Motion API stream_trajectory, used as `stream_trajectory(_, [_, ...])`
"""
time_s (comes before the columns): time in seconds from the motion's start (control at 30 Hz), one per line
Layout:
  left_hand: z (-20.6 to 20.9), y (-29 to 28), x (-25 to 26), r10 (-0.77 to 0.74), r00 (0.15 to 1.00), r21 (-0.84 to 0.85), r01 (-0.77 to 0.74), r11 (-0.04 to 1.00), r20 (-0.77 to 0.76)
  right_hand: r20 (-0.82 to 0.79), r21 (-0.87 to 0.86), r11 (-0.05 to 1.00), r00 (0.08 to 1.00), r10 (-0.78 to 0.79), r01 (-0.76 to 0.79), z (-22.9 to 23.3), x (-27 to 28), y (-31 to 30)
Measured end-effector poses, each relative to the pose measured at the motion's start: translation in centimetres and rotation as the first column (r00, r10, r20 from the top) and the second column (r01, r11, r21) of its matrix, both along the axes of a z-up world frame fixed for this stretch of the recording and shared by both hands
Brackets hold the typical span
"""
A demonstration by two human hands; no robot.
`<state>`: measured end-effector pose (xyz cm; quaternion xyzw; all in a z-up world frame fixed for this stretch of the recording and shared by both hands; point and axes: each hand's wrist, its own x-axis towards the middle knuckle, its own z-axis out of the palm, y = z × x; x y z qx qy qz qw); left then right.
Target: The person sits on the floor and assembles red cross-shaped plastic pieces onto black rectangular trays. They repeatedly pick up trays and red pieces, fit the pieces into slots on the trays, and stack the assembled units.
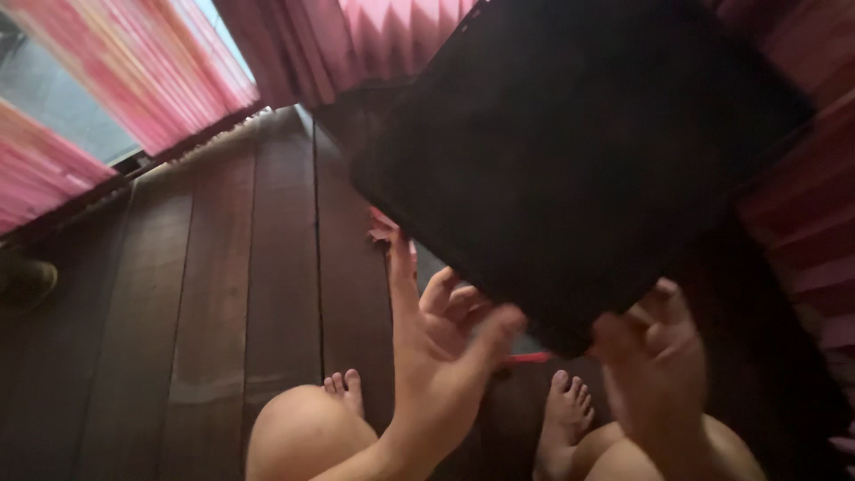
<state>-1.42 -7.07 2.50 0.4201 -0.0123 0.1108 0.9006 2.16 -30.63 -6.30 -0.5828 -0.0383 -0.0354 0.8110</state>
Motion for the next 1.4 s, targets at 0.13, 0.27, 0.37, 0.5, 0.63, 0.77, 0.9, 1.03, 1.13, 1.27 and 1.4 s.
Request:
stream_trajectory(0.13, [1.5,3.7,1.9,0.191,0.981,0.115,-0.194,0.974,0.035,0.132,-0.328,0.935,0.973,0.188,-0.136,1.5,0.0,0.4])
stream_trajectory(0.27, [3.1,11.6,5.1,0.172,0.985,0.372,-0.171,0.912,0.031,0.062,-0.100,0.992,0.995,-0.073,0.079,6.5,3.1,-1.8])
stream_trajectory(0.37, [4.3,14.8,7.1,-0.028,0.999,0.450,0.035,0.892,-0.022,0.014,0.148,0.972,0.983,0.180,-0.180,8.9,3.5,-1.6])
stream_trajectory(0.5, [5.8,15.2,9.6,-0.225,0.973,0.647,0.204,0.735,-0.051,-0.007,0.222,0.887,0.909,0.418,-0.406,9.1,2.8,-1.5])
stream_trajectory(0.63, [5.4,14.6,12.3,-0.057,0.995,0.606,0.095,0.789,-0.082,-0.172,0.289,0.937,0.953,0.251,-0.195,6.7,2.4,-2.3])
stream_trajectory(0.77, [2.3,13.0,10.7,0.547,0.837,0.462,-0.476,0.748,-0.024,-0.111,0.453,0.873,0.960,0.256,-0.180,3.6,1.4,-2.7])
stream_trajectory(0.9, [-1.7,8.3,3.6,0.488,0.863,0.322,-0.503,0.802,0.132,-0.145,0.405,0.910,0.977,0.156,-0.085,1.4,0.3,-1.7])
stream_trajectory(1.03, [-3.2,4.3,-0.9,0.136,0.977,0.465,-0.045,0.884,-0.163,-0.213,0.342,0.938,0.967,0.137,-0.058,1.3,0.1,-0.4])
stream_trajectory(1.13, [-3.1,3.6,-1.7,0.167,0.984,0.427,-0.124,0.896,-0.064,-0.270,0.232,0.969,0.951,0.151,-0.088,1.8,-0.2,0.7])
stream_trajectory(1.27, [-2.9,3.4,-1.5,0.177,0.978,0.304,-0.135,0.943,-0.113,-0.230,0.078,0.991,0.965,0.126,-0.111,3.1,-0.5,1.8])
stream_trajectory(1.4, [-3.7,3.4,-1.9,0.193,0.979,0.328,-0.163,0.931,-0.061,-0.202,-0.074,0.980,0.965,0.167,-0.185,4.1,-1.2,2.5])
